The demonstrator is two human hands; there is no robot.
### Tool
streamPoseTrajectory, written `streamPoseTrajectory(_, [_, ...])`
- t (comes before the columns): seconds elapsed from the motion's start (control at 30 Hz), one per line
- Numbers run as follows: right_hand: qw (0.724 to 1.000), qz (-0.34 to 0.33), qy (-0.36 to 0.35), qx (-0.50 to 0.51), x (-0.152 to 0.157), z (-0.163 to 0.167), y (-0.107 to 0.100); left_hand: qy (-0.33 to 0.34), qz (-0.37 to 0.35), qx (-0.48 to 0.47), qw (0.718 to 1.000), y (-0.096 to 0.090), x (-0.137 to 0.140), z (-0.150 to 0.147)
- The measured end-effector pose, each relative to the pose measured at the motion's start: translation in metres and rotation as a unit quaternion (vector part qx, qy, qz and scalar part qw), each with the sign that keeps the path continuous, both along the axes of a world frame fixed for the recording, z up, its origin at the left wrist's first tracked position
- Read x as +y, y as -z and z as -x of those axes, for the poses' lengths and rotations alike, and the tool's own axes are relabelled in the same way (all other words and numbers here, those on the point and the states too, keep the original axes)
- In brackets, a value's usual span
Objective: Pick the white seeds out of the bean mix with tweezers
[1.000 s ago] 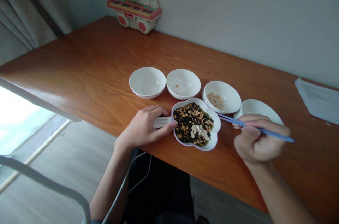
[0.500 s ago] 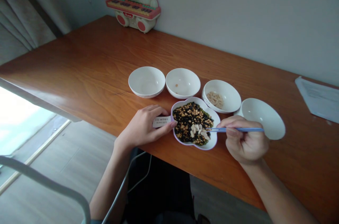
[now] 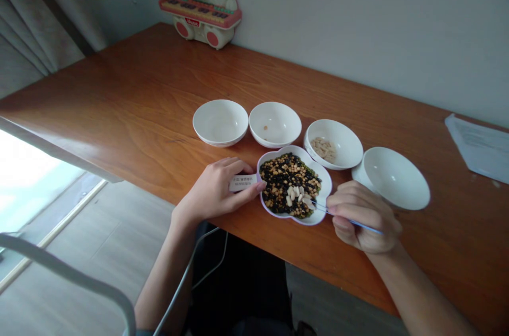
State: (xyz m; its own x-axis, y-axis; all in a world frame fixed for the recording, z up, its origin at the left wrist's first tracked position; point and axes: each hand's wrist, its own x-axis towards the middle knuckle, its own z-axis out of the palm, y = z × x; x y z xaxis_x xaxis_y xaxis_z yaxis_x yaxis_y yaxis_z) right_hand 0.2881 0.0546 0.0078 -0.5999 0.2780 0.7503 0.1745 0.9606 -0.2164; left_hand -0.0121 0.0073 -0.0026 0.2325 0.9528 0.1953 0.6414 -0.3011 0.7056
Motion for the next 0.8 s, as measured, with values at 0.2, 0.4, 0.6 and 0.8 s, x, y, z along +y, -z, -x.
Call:
streamPoseTrajectory(0.2, [0.999, -0.044, -0.008, -0.024, -0.002, 0.002, -0.003, 0.002, 0.004, 0.007, 1.000, 0.000, -0.001, 0.001])
streamPoseTrajectory(0.4, [0.997, -0.065, -0.018, -0.043, 0.000, 0.002, -0.002, 0.002, 0.011, 0.006, 1.000, 0.000, -0.001, 0.001])
streamPoseTrajectory(0.6, [0.994, -0.106, 0.018, -0.023, -0.004, -0.013, 0.005, -0.002, 0.004, 0.008, 1.000, 0.000, -0.001, 0.001])
streamPoseTrajectory(0.8, [0.975, -0.186, 0.125, 0.003, 0.008, -0.041, 0.015, 0.002, 0.005, 0.013, 1.000, 0.000, -0.001, 0.001])
